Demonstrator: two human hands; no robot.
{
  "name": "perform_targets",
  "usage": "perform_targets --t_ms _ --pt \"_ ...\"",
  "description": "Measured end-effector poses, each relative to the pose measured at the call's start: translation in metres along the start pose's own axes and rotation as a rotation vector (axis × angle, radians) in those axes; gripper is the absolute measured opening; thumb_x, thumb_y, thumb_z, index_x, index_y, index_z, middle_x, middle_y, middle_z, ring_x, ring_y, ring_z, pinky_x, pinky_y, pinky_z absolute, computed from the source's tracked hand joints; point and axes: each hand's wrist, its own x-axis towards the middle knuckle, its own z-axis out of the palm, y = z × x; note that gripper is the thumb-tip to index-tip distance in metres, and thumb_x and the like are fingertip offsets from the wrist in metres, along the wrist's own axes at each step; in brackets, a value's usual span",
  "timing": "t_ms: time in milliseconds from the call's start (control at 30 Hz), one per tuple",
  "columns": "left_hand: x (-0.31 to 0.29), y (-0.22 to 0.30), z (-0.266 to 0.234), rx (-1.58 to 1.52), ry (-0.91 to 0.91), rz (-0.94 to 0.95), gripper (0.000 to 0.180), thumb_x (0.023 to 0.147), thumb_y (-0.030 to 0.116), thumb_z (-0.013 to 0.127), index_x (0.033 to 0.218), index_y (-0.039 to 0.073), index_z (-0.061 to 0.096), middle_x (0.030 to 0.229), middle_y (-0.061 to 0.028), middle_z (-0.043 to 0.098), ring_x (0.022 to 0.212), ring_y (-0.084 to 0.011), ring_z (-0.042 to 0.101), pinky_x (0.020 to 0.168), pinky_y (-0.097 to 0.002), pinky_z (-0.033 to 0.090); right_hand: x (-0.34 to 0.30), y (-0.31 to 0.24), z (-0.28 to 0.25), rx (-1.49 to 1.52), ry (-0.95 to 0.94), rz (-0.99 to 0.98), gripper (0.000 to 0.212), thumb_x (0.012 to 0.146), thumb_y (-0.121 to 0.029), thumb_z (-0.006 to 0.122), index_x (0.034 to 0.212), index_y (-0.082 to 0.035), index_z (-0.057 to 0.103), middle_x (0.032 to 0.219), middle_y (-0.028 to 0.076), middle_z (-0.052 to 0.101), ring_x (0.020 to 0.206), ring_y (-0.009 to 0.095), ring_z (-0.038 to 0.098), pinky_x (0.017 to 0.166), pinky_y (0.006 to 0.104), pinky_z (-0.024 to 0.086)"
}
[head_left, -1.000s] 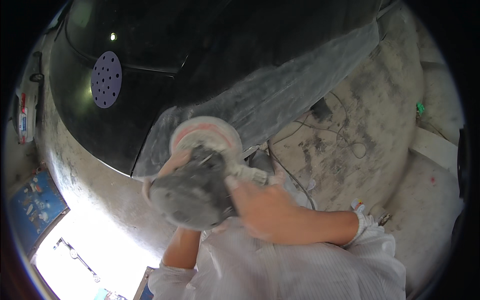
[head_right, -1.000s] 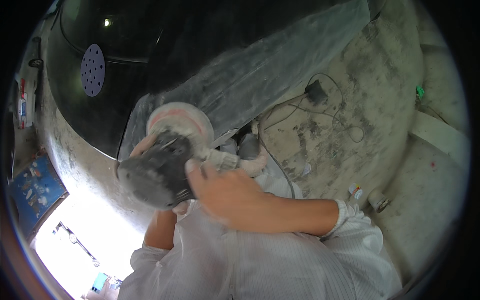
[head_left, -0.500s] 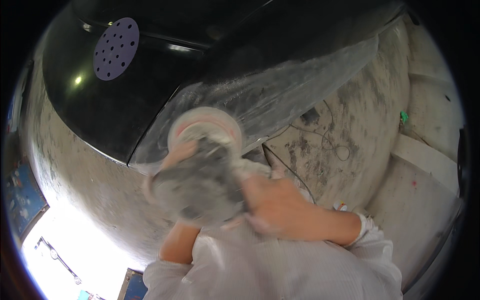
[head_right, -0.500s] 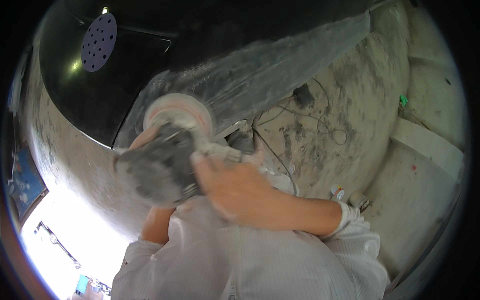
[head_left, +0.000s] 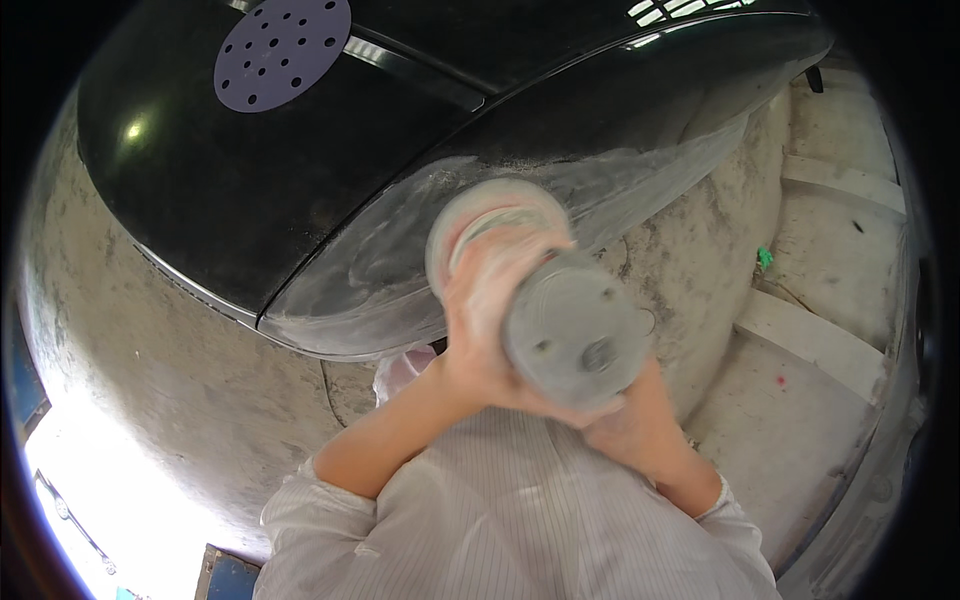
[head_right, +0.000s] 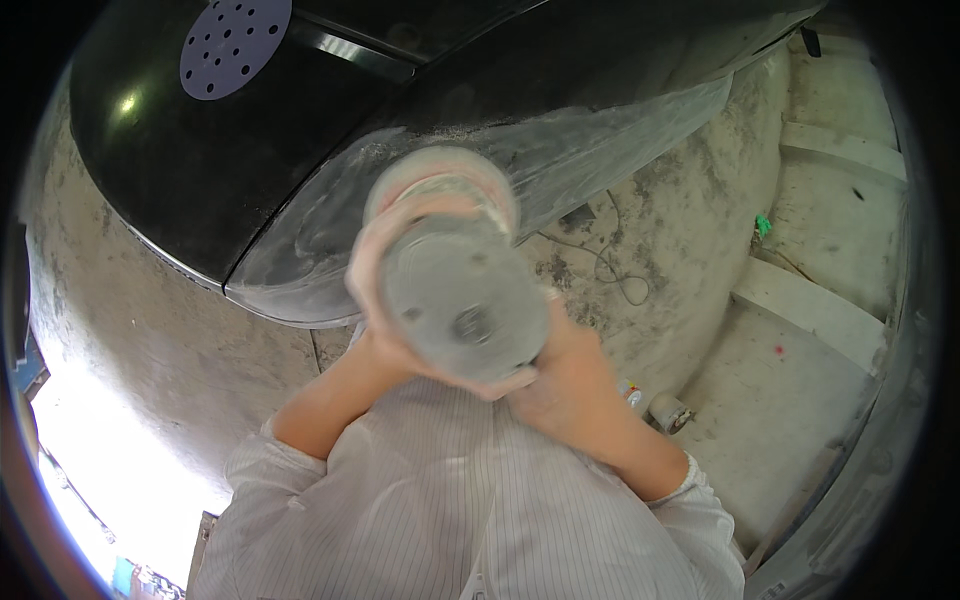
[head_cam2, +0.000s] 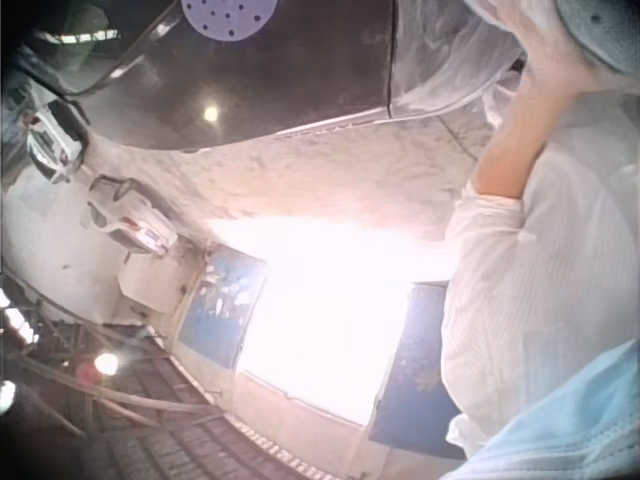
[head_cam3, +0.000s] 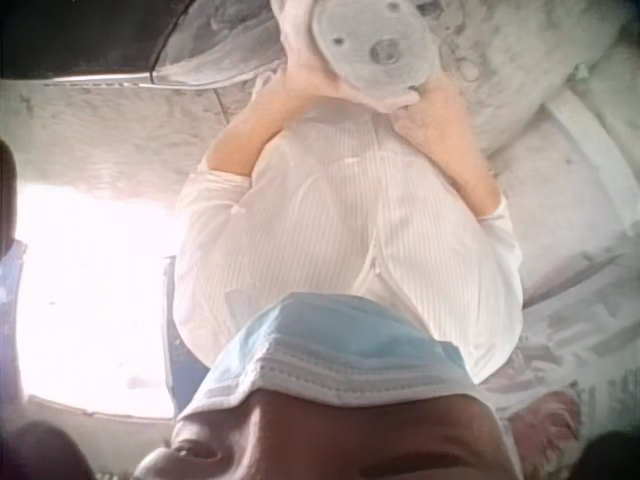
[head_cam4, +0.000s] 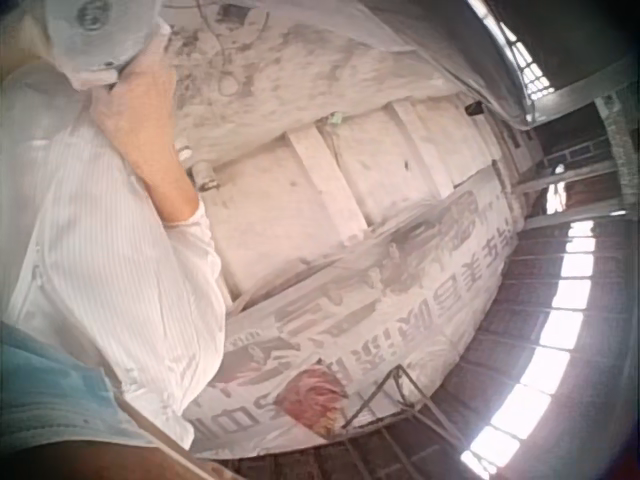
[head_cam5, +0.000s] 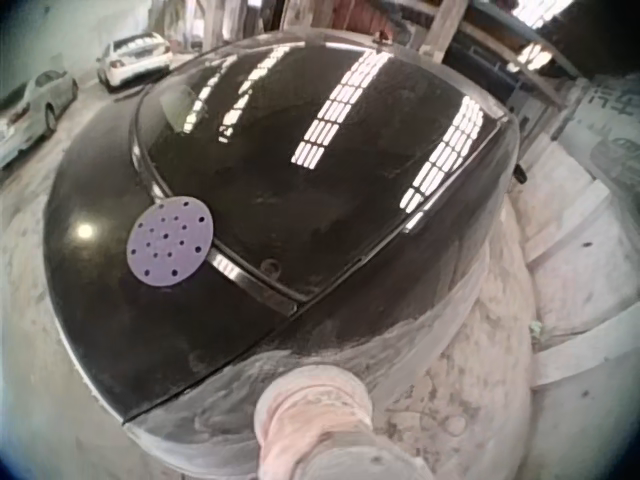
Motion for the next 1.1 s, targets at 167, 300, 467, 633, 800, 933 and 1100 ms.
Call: perform_targets --t_ms 167,300,467,633,800,933,1100 --pt "-0.052 0.010 -0.076 0.052 0.071 -0.069 0.097 0.078 0.049 0.091 0.155 0.003 0.053 0.133 -0.0234 0.072 0.120 -0.0416 0.072 0.105 -0.0585 0.055 0.011 -0.021 0.041 -0.175 -0.205 -0.232 0.078 0.085 -0.015 0.083 0.153 0.005 0.051 0.116 0.020 0.071 0.091 0.040 0.077 0.078 0.0475 0.064" --pt "-0.079 0.022 -0.094 0.066 0.143 -0.069 0.072 0.099 0.042 0.077 0.157 0.006 0.053 0.128 -0.0254 0.074 0.119 -0.0413 0.072 0.103 -0.0589 0.057 0.009 -0.030 0.050 -0.200 -0.220 -0.284 0.077 0.088 -0.012 0.078 0.154 0.009 0.046 0.103 0.019 0.069 0.083 0.038 0.077 0.076 0.0491 0.064" --pt "-0.034 -0.002 -0.015 -0.037 -0.002 0.026 0.079 0.083 0.045 0.092 0.140 -0.002 0.064 0.130 -0.0262 0.074 0.117 -0.0442 0.074 0.099 -0.0599 0.057 -0.019 0.013 0.024 0.027 -0.002 -0.005 0.069 0.083 -0.023 0.092 0.142 -0.001 0.063 0.115 0.020 0.076 0.093 0.038 0.079 0.083 0.0477 0.064" --pt "0.004 0.000 0.020 -0.039 -0.032 0.041 0.094 0.074 0.052 0.098 0.143 -0.002 0.063 0.135 -0.0243 0.072 0.118 -0.0447 0.073 0.100 -0.0585 0.056 -0.017 0.036 0.029 0.156 0.258 0.017 0.059 0.081 -0.024 0.094 0.130 -0.003 0.071 0.117 0.020 0.077 0.101 0.038 0.078 0.090 0.0466 0.063" --pt "-0.039 0.002 -0.077 -0.125 -0.073 -0.163 0.076 0.088 0.044 0.089 0.144 0.002 0.064 0.136 -0.0215 0.072 0.118 -0.0384 0.073 0.106 -0.0541 0.054 0.004 -0.009 0.029 -0.056 -0.139 -0.089 0.077 0.087 -0.019 0.087 0.152 0.001 0.051 0.117 0.022 0.072 0.093 0.038 0.076 0.074 0.0457 0.062" --pt "-0.058 0.017 -0.076 0.166 0.112 0.001 0.068 0.102 0.031 0.078 0.159 0.010 0.049 0.138 -0.0237 0.072 0.119 -0.0384 0.074 0.107 -0.0565 0.054 0.024 -0.014 0.026 -0.180 -0.248 -0.316 0.081 0.082 -0.011 0.082 0.151 0.008 0.047 0.117 0.024 0.068 0.083 0.037 0.073 0.063 0.0472 0.059" --pt "-0.019 0.001 -0.002 0.127 0.078 0.000 0.074 0.106 0.026 0.076 0.166 0.012 0.036 0.128 -0.0268 0.075 0.115 -0.0450 0.074 0.099 -0.0626 0.057 0.015 0.028 -0.022 -0.054 -0.120 -0.205 0.085 0.079 -0.021 0.090 0.148 0.007 0.049 0.111 0.025 0.069 0.091 0.045 0.074 0.070 0.0529 0.060"
